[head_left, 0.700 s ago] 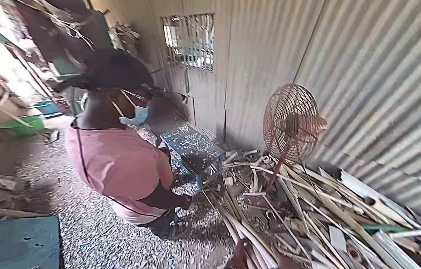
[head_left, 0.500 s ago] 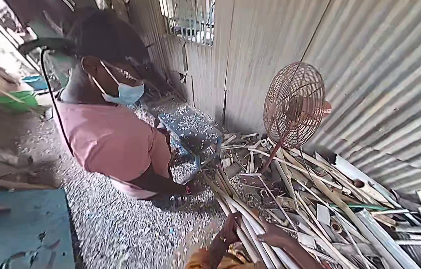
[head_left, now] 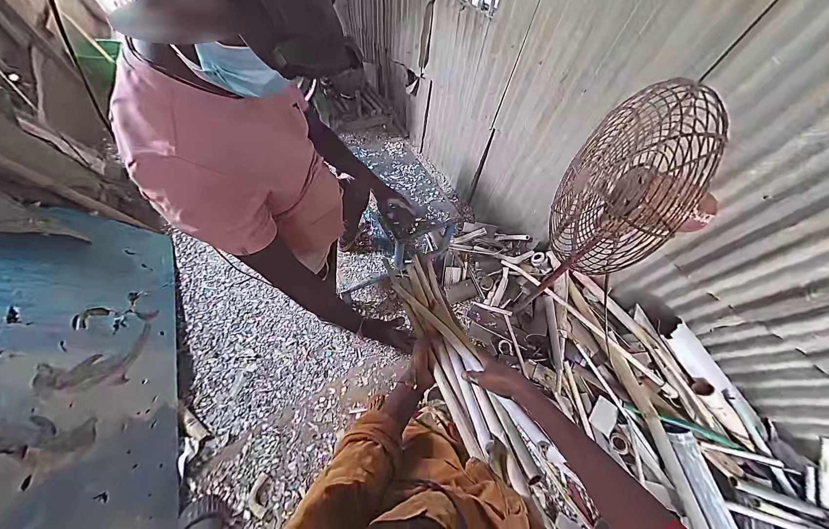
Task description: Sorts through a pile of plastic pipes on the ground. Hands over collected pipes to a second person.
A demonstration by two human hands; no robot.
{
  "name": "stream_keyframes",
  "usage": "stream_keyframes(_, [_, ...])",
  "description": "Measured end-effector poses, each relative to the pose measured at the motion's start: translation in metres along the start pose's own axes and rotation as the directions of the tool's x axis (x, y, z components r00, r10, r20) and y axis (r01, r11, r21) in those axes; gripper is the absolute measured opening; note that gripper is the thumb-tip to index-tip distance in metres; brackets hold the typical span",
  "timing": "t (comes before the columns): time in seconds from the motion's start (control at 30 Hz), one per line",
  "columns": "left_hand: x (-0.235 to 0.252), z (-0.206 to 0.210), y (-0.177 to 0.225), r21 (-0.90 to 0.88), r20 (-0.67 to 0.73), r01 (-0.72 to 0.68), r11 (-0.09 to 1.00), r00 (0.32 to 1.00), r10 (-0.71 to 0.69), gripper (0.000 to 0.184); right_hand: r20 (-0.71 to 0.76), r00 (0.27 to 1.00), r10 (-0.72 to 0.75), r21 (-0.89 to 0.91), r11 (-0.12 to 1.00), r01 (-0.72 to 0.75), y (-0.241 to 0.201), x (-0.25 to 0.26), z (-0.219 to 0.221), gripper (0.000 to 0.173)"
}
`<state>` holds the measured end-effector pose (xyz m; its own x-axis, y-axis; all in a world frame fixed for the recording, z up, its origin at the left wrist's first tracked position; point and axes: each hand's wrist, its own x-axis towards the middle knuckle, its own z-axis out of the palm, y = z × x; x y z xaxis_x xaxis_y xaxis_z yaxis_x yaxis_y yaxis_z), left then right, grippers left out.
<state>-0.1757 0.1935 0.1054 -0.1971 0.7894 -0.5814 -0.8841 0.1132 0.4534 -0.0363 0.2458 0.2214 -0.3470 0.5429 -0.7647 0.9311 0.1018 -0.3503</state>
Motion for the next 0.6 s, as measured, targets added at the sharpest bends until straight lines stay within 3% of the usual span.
stream_keyframes(0.1, [-0.002,0.004,0.02,-0.085,-0.051,-0.079,0.993,0.996,0.075,0.036,-0.021,0.999,-0.042,-0.051,0.998,0.041,-0.019,-0.002,-0.005,0.079])
stream_keyframes(0.2, [0.003,0.008,0.037,-0.094,0.0,-0.172,0.981,0.985,0.172,0.04,-0.058,0.993,-0.104,-0.034,0.994,0.102,-0.029,0.007,-0.013,0.072])
stream_keyframes(0.33, [0.008,0.005,0.056,0.0,-0.03,-0.131,0.991,0.991,0.131,0.04,-0.05,0.986,-0.162,0.082,0.983,0.165,-0.038,0.027,-0.017,0.062])
stream_keyframes(0.5, [0.02,-0.01,0.072,-0.017,0.04,-0.134,0.991,0.99,0.134,0.042,-0.085,0.989,-0.12,-0.056,0.992,0.115,-0.08,0.02,-0.021,0.069])
stream_keyframes(0.6, [0.025,-0.012,0.083,-0.004,0.056,-0.155,0.988,0.986,0.155,0.044,-0.112,0.986,-0.127,-0.035,0.992,0.124,-0.096,0.022,-0.022,0.082])
